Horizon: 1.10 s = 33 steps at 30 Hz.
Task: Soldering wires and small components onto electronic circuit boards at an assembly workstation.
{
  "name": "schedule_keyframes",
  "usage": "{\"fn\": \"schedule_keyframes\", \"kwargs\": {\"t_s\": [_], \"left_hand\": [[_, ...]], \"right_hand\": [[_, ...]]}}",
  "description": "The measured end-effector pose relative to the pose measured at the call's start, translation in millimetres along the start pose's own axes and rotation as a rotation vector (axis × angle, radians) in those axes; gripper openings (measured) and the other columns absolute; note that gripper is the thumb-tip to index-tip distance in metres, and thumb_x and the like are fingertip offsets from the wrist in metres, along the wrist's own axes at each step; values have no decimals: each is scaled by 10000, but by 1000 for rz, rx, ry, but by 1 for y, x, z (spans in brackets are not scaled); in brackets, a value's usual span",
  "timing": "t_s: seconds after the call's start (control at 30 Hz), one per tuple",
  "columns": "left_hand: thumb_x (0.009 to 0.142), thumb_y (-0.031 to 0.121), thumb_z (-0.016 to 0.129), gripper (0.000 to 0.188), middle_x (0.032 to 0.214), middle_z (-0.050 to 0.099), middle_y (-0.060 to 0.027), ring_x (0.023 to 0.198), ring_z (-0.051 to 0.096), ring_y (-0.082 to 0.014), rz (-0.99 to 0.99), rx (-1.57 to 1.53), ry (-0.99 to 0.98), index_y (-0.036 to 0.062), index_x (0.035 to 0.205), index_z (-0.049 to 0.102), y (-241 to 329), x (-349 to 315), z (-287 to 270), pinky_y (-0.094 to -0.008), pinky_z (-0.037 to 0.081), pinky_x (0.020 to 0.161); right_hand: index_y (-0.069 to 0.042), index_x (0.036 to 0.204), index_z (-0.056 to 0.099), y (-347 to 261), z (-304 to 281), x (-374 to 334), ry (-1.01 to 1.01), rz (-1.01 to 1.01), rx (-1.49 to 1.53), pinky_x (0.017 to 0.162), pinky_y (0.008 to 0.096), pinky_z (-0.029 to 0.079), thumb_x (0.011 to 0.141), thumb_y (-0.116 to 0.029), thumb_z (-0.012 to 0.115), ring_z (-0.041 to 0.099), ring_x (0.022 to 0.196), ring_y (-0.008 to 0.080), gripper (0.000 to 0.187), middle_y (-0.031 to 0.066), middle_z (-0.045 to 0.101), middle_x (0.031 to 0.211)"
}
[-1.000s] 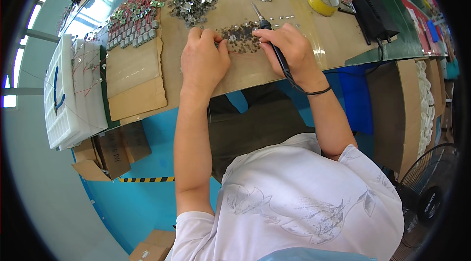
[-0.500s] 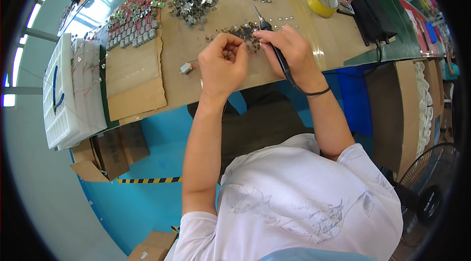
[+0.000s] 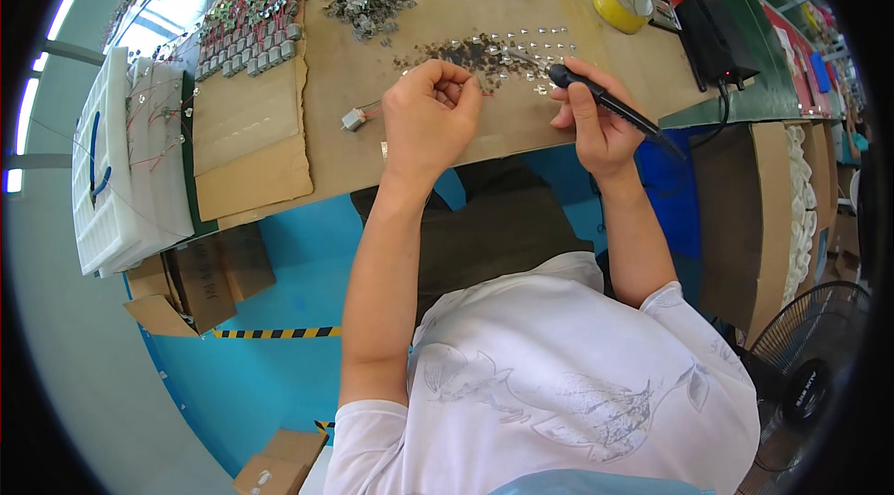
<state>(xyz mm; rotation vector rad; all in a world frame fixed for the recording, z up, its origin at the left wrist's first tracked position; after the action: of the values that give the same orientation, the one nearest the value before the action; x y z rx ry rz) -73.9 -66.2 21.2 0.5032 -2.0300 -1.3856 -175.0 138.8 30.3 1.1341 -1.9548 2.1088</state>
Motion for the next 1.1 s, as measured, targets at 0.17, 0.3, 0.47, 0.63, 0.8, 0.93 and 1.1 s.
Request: {"fn": "schedule_keyframes", "kwargs": {"t_s": [0.17, 0.3, 0.47, 0.63, 0.8, 0.93, 1.1], "left_hand": [[794, 29, 749, 52, 648, 667, -50, 571, 616, -91, 0, 57, -32, -14, 811, 725, 3, 0, 2, -255, 502, 571], [792, 34, 747, 56, 642, 664, -51, 563, 616, -99, 7, 70, -29, -14, 810, 724, 2, -1, 3, -261, 507, 574], [792, 45, 746, 61, 642, 670, -55, 571, 628, -104, 0, 88, -29, -11, 804, 725, 2, -1, 3, -267, 516, 584], [789, 49, 748, 64, 650, 680, -61, 580, 644, -114, -4, 114, -34, -9, 804, 728, 2, -1, 3, -273, 522, 588], [790, 54, 749, 67, 648, 683, -61, 582, 649, -116, -13, 102, -29, -9, 804, 729, -1, -1, 4, -274, 525, 591], [791, 56, 749, 68, 644, 682, -61, 580, 650, -120, -22, 115, -36, -8, 803, 731, 1, -1, 3, -277, 527, 592], [797, 59, 748, 68, 641, 683, -64, 581, 656, -126, -26, 133, -33, -7, 808, 737, 0, -1, 3, -282, 528, 595]], "right_hand": [[21, 1066, 733, -3, -5, -2, 60, -41, -87, 524, 188, 508, 958, -14, 692, 670, 601, 63, 120, 49, 712, 755], [16, 1032, 742, -4, -4, -2, 58, -19, -87, 529, 184, 506, 941, -1, 687, 683, 611, 66, 107, 41, 710, 745], [2, 1024, 746, -6, -1, 1, 19, -21, -142, 537, 187, 479, 939, -12, 698, 661, 602, 53, 98, 24, 709, 732], [-4, 1024, 747, -4, -1, 1, 9, -7, -153, 543, 188, 471, 939, -15, 695, 649, 603, 48, 101, 18, 703, 727], [-6, 1024, 747, -4, -2, 1, 8, 13, -141, 543, 187, 468, 935, -18, 694, 640, 602, 44, 104, 18, 700, 729], [-5, 1029, 747, -5, -1, 1, -3, -12, -149, 543, 187, 465, 933, -14, 695, 637, 604, 44, 109, 21, 701, 733], [-2, 1030, 746, -7, 2, 2, -7, -16, -139, 542, 189, 471, 935, -13, 694, 643, 609, 44, 109, 24, 702, 734]]}}
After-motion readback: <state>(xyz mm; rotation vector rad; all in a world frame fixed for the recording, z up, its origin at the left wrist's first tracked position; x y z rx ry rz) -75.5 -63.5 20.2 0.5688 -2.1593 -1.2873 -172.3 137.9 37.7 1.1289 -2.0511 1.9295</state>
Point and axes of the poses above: each hand's wrist, its own x-axis towards the middle knuckle, its own z-axis out of the palm, y = z × x, the point moved 9 cm from there along x, towards the middle knuckle
